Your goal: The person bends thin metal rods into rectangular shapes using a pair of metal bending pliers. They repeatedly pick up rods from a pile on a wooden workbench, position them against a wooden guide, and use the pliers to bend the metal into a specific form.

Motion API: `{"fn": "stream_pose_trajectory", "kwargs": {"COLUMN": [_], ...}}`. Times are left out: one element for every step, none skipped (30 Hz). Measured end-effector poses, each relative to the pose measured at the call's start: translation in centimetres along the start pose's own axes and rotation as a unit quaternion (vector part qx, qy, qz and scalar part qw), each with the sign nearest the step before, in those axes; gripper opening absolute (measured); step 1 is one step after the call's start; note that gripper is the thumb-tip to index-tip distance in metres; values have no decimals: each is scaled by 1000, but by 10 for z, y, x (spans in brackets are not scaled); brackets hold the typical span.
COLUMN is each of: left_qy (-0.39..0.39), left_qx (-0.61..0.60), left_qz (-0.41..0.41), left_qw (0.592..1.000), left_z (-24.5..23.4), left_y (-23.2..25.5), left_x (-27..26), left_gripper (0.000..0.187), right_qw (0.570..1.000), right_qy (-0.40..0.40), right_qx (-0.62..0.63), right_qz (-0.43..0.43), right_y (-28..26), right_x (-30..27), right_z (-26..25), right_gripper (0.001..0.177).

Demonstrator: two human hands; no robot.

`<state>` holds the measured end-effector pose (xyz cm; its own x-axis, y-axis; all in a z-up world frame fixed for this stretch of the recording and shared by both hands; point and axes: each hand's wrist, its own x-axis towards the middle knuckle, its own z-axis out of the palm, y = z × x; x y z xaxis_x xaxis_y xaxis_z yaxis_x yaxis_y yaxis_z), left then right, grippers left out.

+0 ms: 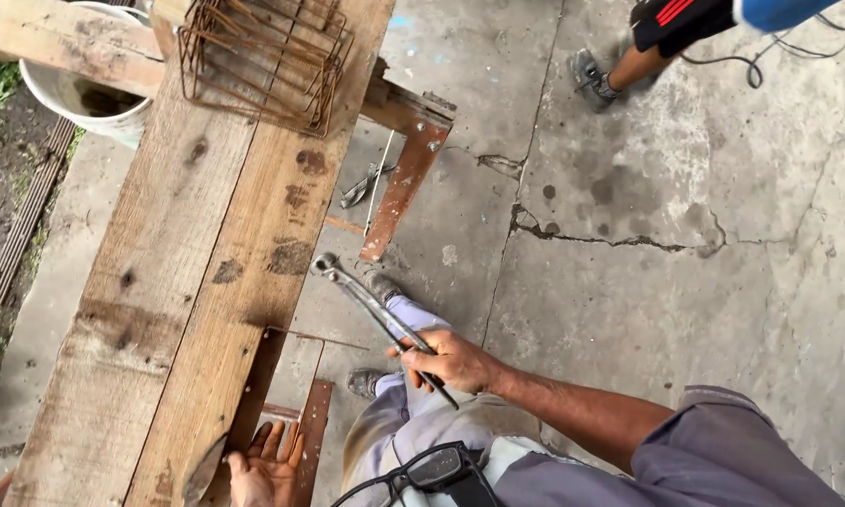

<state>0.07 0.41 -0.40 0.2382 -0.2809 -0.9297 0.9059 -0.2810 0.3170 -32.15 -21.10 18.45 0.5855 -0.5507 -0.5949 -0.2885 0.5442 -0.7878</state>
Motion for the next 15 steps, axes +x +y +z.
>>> {"fn": "stream_pose_trajectory", "kwargs": {"left_qy": [-3,-6,-4,-15,-27,5,-62,-121,-85,-90,-93,-75,-59,-60,-59], "left_qx": [-9,-19,-21,-35,-48,-69,-120,-175,-202,-193,-182,-192,-142,-81,-80], "left_qz": [-2,-7,-8,7,22,30,-25,-77,-64,-30,3,13,24,27,29], "left_qw": [1000,1000,1000,999,998,997,991,974,974,977,979,978,988,995,995], "left_z": [-1,-1,7,11,12,29,45,54,41,28,14,12,14,27,25], "left_y": [0,-2,-2,-2,0,9,18,21,8,-1,-12,-14,-18,-12,-10], "left_x": [1,1,-6,-15,-22,-34,-46,-68,-53,-33,-14,-20,-28,-20,-19], "left_gripper": [76,80,80,66,52,52,60,75,75,70,65,65,68,74,74], "right_qw": [999,998,998,994,983,985,979,971,971,984,993,993,994,994,994], "right_qy": [5,11,9,66,123,88,114,133,91,69,48,26,-4,-14,-16], "right_qx": [23,45,44,3,-39,-47,-59,-74,-86,-54,-18,-19,1,23,24], "right_qz": [22,45,48,89,128,143,160,183,203,153,105,113,112,103,102], "right_y": [9,18,36,54,73,78,84,93,105,116,125,113,99,82,77], "right_x": [1,0,0,3,8,5,5,3,5,11,18,15,11,11,17], "right_z": [-2,-5,-9,-11,-11,-16,-20,-23,-29,-35,-44,-36,-31,-27,-20], "right_gripper": [36,33,33,28,27,27,24,23,23,32,44,44,46,47,47]}}
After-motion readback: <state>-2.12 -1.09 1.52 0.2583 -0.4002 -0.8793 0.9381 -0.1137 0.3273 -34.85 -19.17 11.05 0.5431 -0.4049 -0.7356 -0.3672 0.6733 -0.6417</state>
